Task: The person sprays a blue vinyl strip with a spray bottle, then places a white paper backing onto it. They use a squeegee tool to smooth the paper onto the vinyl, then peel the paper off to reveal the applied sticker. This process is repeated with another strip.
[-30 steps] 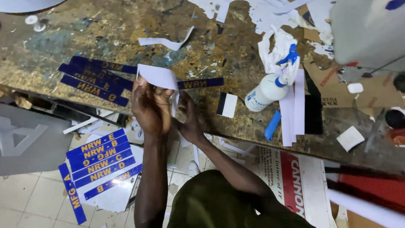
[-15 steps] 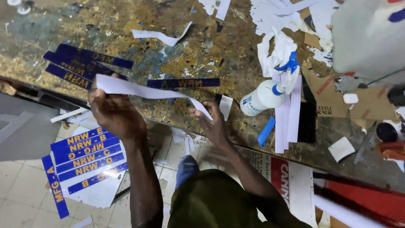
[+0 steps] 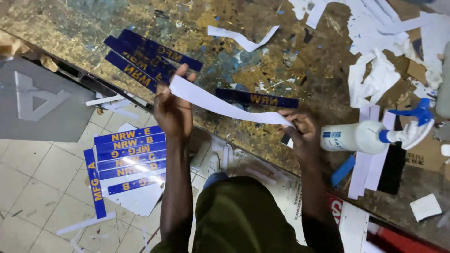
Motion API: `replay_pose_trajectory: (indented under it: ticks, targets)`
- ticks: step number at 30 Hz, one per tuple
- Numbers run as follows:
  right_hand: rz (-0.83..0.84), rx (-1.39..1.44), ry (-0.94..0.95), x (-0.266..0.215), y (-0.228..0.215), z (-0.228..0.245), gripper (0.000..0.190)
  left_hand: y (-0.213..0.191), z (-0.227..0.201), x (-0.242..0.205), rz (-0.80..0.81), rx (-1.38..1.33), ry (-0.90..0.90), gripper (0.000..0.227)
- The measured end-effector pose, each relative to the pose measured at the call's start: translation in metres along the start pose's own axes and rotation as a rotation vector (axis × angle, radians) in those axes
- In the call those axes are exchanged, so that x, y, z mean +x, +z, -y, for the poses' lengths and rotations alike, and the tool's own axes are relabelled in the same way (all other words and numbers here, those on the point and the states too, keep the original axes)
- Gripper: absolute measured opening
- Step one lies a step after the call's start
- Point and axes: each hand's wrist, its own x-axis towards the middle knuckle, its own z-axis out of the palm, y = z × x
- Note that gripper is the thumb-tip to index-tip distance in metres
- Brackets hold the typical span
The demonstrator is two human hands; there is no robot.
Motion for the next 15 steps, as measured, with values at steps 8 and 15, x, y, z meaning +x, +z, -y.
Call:
replay_pose_trajectory:
  ticks: [8,15]
  targets:
    - [-0.166,-0.006,-0.024,0.004,0.0,0.003,0.023,-0.012,0.023,0.022,0.037,-0.053,-0.242,0.014]
    - [-0.231,-0.069,-0.057,0.019,-0.006,0.027,0.024,-0.032,0.068,-0.004,0.019,-0.216,-0.259,0.04]
